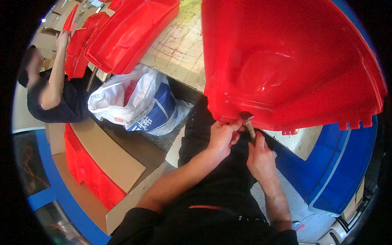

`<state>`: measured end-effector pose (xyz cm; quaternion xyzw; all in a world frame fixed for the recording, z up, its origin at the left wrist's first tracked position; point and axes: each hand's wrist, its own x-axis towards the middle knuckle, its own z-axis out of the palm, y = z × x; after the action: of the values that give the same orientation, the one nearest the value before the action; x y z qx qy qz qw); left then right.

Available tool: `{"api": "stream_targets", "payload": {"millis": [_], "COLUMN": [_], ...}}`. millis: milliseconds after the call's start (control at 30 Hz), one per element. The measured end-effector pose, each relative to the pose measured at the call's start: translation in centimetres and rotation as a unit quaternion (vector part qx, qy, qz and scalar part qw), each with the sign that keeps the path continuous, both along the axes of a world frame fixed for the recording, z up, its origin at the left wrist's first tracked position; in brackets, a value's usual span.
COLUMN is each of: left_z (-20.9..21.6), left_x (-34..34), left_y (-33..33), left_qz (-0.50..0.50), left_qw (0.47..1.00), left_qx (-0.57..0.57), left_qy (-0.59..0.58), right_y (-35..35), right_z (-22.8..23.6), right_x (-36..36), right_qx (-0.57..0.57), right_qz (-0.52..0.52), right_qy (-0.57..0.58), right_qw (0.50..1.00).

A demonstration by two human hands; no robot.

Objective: The person assembles red plastic containers by inserting small red plastic pieces into slots on the container edges. They use a hammer to tap the pieces into place and repeat the process for multiple containers.

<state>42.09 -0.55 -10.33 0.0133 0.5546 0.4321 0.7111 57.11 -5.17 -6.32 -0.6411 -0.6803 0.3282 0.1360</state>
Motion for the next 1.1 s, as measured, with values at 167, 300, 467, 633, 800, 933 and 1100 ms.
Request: {"api": "stream_targets", "payload": {"millis": [167, 300, 467, 633, 800, 933, 1100], "left_z": [0.2, 0.2, 0.3, 0.4, 0.1, -0.5, -0.4], "left_x": [0.3, 0.2, 0.2, 0.1, -0.9, -2.4, -4.2], "left_y": [-0.1, 0.0, 0.0, -0.1, 0.3, 1.2, 1.4], "left_qz": [0.019, 0.014, 0.009, 0.005, -0.039, -0.048, -0.083], "left_qw": [1.000, 1.000, 1.000, 0.999, 0.999, 0.994, 0.995], "left_qx": [0.010, 0.020, -0.014, -0.028, -0.025, -0.065, 0.047], "left_qy": [0.000, -0.009, 0.017, 0.026, 0.005, -0.073, -0.013], "right_y": [0.3, 1.2, 1.4, 1.7, -0.3, -2.8, 0.8], "right_z": [-0.1, 2.2, 4.4, 0.9, 1.6, 4.3, 2.4], "right_x": [0.0, -0.1, 0.3, 0.0, 3.2, 8.4, 13.6], "right_qx": [0.027, 0.029, 0.096, -0.065, 0.040, 0.194, 0.218], "right_qz": [0.021, 0.021, -0.004, 0.032, -0.011, -0.078, -0.326], "right_qy": [-0.029, 0.004, 0.049, -0.048, 0.119, 0.264, 0.039], "right_qw": [0.999, 0.999, 0.994, 0.996, 0.992, 0.942, 0.919]}}
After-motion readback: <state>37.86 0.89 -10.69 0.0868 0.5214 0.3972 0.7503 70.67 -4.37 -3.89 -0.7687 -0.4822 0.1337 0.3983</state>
